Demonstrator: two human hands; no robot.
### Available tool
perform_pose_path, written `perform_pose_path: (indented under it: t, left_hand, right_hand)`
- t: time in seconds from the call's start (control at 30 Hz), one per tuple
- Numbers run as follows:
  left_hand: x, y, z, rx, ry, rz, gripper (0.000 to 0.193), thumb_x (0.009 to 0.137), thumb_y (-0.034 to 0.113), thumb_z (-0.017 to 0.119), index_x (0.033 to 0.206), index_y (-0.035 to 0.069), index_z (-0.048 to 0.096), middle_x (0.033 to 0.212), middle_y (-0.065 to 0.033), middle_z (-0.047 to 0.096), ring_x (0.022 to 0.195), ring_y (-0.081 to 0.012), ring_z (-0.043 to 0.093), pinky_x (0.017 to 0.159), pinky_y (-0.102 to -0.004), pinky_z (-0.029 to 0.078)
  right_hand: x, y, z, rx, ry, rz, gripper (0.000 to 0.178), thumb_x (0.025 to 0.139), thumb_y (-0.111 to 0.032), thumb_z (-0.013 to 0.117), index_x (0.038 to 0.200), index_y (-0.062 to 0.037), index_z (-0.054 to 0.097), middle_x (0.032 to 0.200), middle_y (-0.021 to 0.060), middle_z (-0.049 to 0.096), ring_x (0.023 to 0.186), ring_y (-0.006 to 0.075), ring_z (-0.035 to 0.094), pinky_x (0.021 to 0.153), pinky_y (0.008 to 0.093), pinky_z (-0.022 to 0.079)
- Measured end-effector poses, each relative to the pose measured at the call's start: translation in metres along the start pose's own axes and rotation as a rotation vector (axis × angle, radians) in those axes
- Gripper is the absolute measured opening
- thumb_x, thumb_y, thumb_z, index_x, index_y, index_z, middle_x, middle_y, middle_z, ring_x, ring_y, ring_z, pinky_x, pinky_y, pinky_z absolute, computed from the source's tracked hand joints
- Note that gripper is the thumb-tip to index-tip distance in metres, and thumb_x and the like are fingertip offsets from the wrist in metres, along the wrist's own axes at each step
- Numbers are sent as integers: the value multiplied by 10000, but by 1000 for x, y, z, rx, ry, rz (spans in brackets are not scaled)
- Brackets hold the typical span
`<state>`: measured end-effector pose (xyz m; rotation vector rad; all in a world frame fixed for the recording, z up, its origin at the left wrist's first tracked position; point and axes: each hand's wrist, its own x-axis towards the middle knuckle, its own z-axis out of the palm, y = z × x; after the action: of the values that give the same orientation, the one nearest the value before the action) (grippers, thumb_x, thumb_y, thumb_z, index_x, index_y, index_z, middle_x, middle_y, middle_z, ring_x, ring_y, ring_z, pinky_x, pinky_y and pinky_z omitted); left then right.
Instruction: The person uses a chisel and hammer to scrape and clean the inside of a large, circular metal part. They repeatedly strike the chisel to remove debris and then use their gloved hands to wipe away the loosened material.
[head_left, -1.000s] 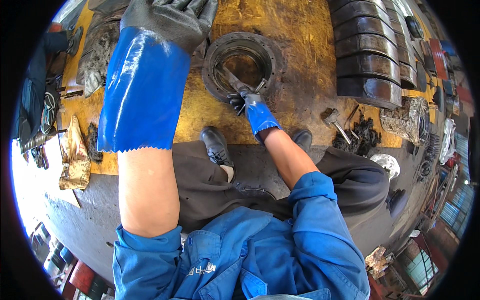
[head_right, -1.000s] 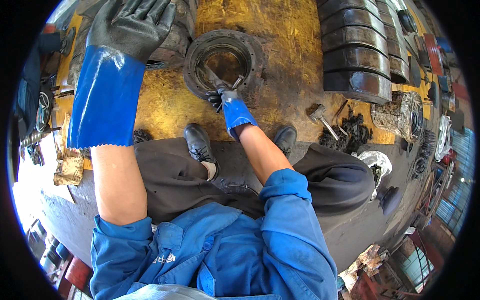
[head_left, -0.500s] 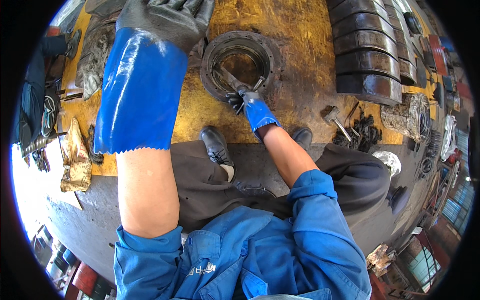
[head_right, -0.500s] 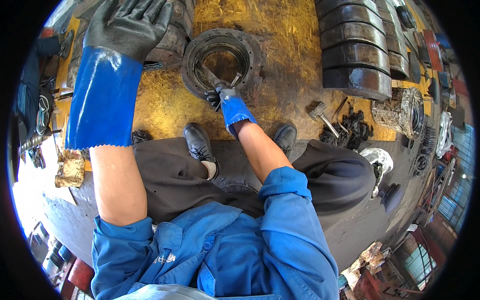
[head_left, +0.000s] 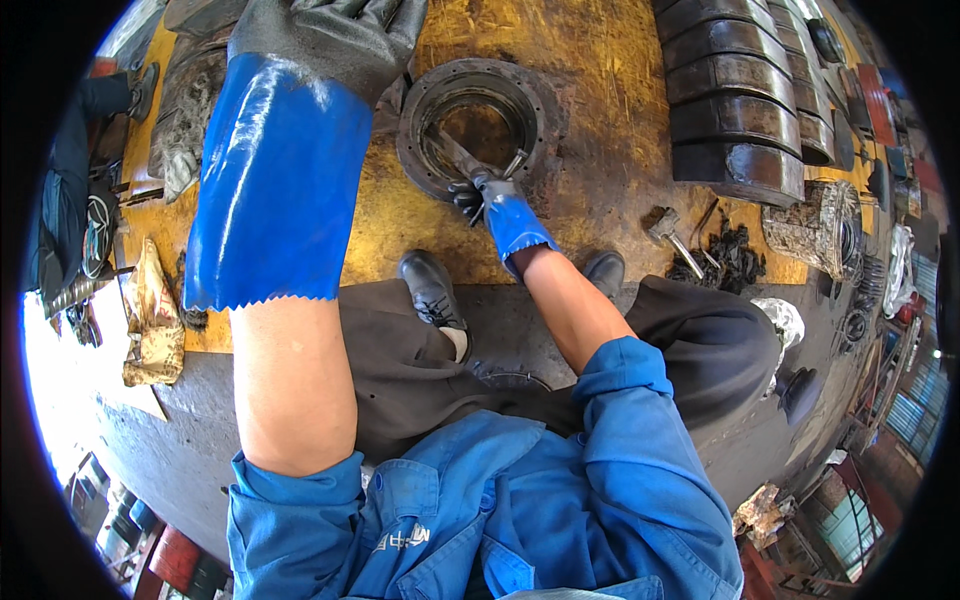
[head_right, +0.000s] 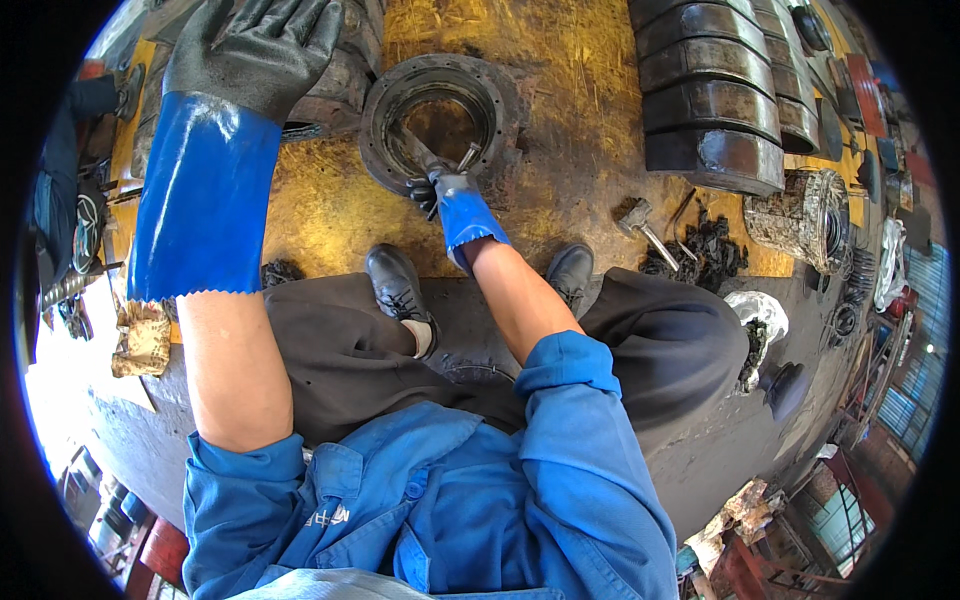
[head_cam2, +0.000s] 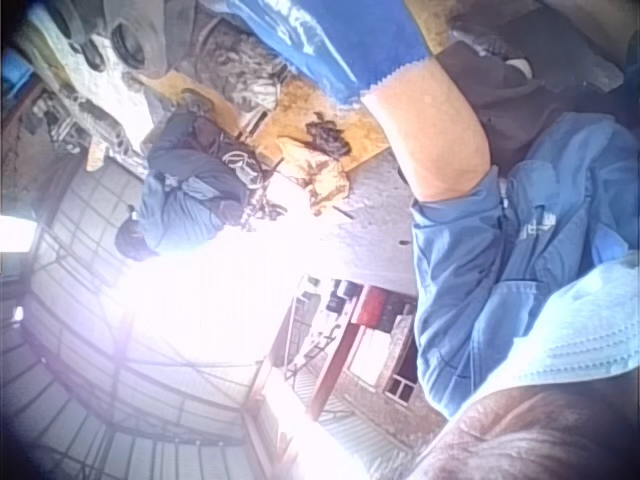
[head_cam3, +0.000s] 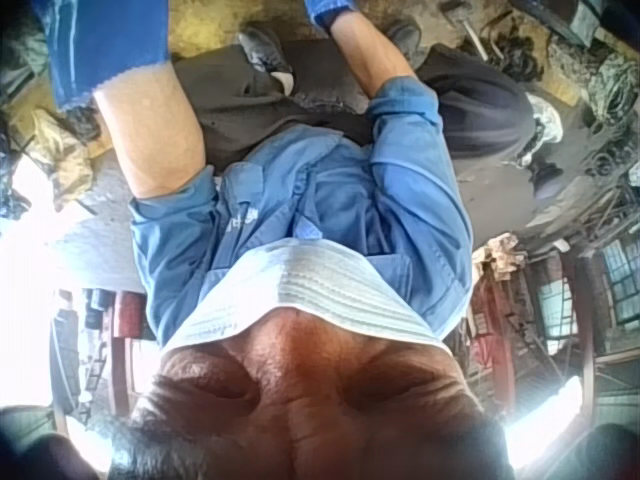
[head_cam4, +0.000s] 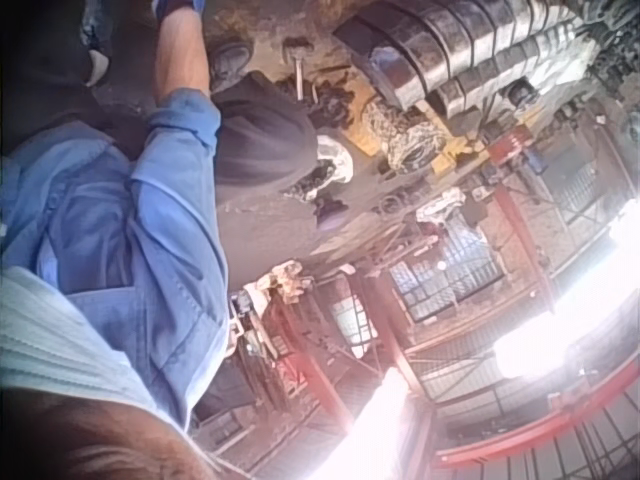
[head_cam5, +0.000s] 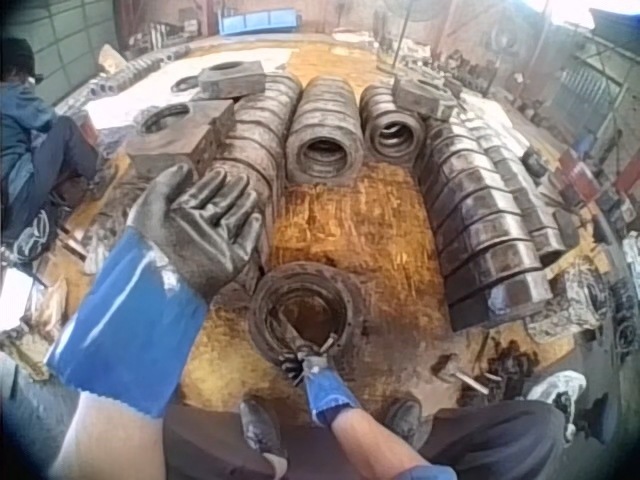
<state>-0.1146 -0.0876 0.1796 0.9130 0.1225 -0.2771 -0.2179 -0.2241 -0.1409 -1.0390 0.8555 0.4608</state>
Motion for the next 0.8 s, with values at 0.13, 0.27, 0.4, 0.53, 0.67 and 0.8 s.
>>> perform_pose_path:
  t: [0.13,0.27,0.4,0.53,0.67,0.8]
  left_hand:
    - [-1,-1,1,1,-5,-4,608,1067,381,282,1580,63,209,1627,-181,261,1509,-346,257,1230,-557,236]
    - [-5,2,1,14,-7,-4,609,1067,381,283,1581,63,207,1628,-181,259,1510,-346,255,1230,-558,235]
    - [-12,7,6,30,-18,-9,611,1066,381,283,1582,64,205,1629,-180,256,1511,-346,253,1231,-558,234]
    - [-19,2,-5,9,-48,-24,612,1066,381,284,1584,65,202,1630,-180,254,1512,-346,252,1231,-558,233]
    - [-36,29,-35,-128,-134,-13,630,1060,388,294,1594,79,174,1641,-176,228,1524,-342,217,1236,-559,221]
    - [-35,48,-59,-127,-155,-6,635,1053,390,297,1603,100,168,1650,-168,212,1532,-339,197,1243,-541,201]
  right_hand:
    - [6,-4,-1,-33,7,52,412,1009,-406,575,851,-51,715,738,86,738,465,178,579,416,342,435]
    - [12,-3,0,-36,10,112,420,1011,-406,569,841,-50,714,736,86,738,462,179,575,414,343,433]
    - [25,0,-1,-26,11,158,487,987,-486,580,808,-51,710,722,80,730,444,176,549,401,354,425]
    - [31,4,-16,-32,51,185,521,939,-562,627,771,-71,681,690,79,709,422,179,521,374,379,408]
    - [33,3,-4,-29,-1,239,546,923,-600,635,746,-84,659,670,72,697,404,175,490,369,385,406]
    - [30,-3,0,-15,42,241,499,960,-534,588,736,-95,666,625,39,667,400,156,492,383,349,397]
